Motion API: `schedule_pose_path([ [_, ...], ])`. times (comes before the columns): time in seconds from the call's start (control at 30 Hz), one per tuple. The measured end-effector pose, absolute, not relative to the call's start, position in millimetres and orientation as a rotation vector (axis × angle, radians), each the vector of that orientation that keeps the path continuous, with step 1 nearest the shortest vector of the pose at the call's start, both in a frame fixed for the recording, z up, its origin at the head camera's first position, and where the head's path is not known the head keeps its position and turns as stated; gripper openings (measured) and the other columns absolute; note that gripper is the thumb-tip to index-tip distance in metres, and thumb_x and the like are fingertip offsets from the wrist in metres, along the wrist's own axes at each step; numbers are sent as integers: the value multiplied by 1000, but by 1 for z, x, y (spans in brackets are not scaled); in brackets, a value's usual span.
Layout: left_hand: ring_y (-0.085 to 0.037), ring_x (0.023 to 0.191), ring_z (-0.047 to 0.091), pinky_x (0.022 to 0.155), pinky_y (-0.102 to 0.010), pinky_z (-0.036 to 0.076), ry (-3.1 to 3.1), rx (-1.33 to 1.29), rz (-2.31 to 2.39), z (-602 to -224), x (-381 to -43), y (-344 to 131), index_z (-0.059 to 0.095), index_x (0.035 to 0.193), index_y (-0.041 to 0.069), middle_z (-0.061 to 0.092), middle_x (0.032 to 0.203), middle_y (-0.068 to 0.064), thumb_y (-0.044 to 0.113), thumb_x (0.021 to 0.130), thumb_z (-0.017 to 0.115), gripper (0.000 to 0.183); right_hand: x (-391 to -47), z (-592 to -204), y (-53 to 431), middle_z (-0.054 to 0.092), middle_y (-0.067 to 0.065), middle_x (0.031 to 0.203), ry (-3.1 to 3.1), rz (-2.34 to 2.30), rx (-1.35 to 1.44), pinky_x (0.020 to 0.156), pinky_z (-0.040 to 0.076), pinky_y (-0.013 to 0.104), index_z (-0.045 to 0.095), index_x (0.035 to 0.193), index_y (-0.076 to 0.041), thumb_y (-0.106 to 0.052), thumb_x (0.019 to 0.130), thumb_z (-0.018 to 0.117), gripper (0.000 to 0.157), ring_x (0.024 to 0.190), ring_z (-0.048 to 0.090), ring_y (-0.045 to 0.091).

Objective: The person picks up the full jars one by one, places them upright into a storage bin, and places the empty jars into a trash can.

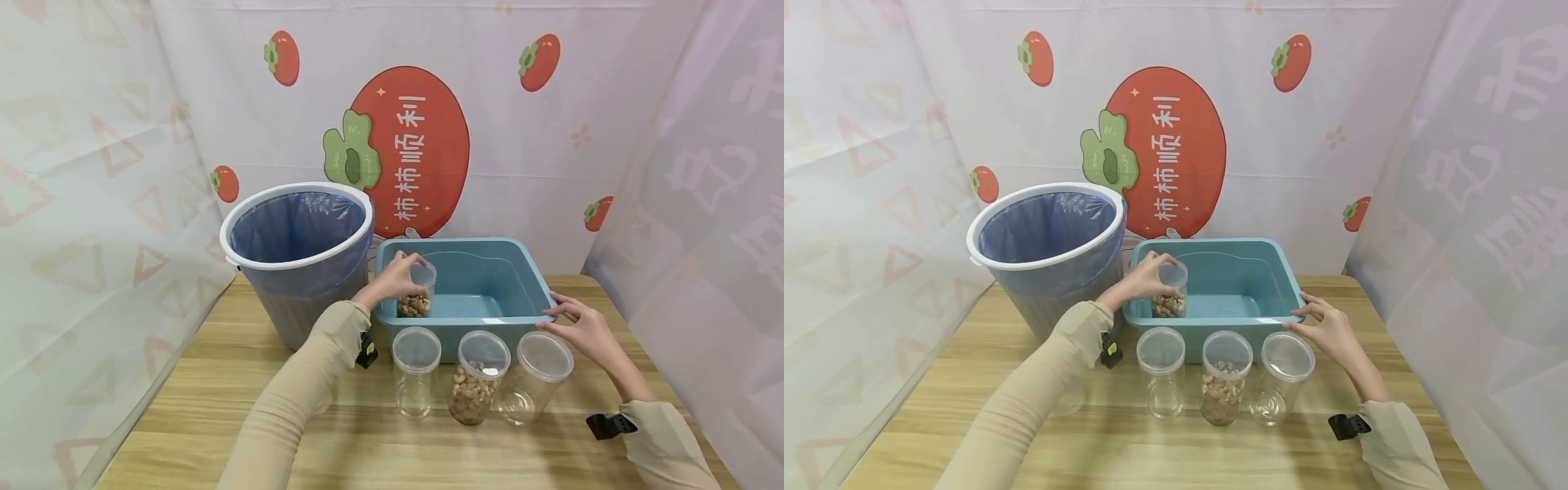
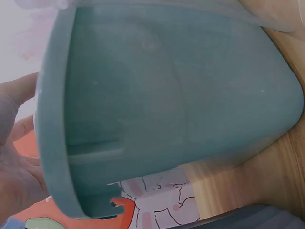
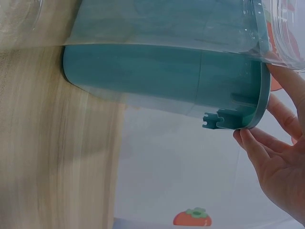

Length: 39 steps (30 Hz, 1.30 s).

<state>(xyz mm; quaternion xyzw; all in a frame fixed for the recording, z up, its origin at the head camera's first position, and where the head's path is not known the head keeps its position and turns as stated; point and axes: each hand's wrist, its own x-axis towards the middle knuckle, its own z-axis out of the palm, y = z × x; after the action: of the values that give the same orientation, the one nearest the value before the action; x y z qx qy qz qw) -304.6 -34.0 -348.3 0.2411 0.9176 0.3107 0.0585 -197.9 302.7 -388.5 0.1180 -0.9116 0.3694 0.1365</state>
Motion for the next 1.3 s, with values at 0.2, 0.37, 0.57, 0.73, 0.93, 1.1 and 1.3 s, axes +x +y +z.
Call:
schedule_pose_path([
  [0.2,-27,95,48,75,-36,44,2769,730,903,-355,-304,-34,47,119,14,35,117,-15,24,72,73,55,-198,-390,303,45,24,126,-2636,1079,346,76,33,1,65,87,-1,-23,74,72,27,108,46,43],
  [0.37,-28,99,46,78,-39,43,2768,732,934,-357,-304,-35,47,118,13,35,118,-16,23,72,74,55,-199,-390,303,45,23,127,-2630,1076,350,79,37,6,64,87,-2,-22,74,72,25,109,45,42],
  [0.57,-27,100,46,81,-39,42,2764,743,916,-358,-304,-39,47,120,13,36,118,-16,23,72,74,56,-199,-391,304,44,23,127,-2637,1064,350,82,41,21,64,87,-2,-22,74,71,26,109,45,42],
  [0.73,-27,111,42,90,-42,38,2753,740,871,-355,-300,-41,47,125,13,36,125,-17,26,77,69,54,-199,-391,304,44,24,127,-2631,1081,347,78,35,3,65,88,-1,-22,74,72,26,109,45,42],
  [0.93,-28,116,38,93,-44,34,2767,741,950,-349,-289,-45,48,125,11,36,127,-17,26,83,62,46,-199,-392,304,44,23,127,-2622,1096,356,77,32,0,64,88,-1,-21,74,71,25,109,45,42],
  [1.1,-29,112,41,90,-44,36,2787,759,1027,-343,-274,-47,50,123,11,38,123,-17,26,83,61,44,-199,-392,304,44,23,127,-2620,1103,356,78,32,1,64,88,-1,-21,74,71,25,109,44,42],
  [1.3,-28,112,42,90,-44,36,2775,892,1102,-334,-252,-45,51,120,7,41,122,-16,25,84,60,42,-198,-392,304,44,23,127,-2617,1103,347,79,35,4,64,88,-1,-21,74,72,26,109,45,42],
])
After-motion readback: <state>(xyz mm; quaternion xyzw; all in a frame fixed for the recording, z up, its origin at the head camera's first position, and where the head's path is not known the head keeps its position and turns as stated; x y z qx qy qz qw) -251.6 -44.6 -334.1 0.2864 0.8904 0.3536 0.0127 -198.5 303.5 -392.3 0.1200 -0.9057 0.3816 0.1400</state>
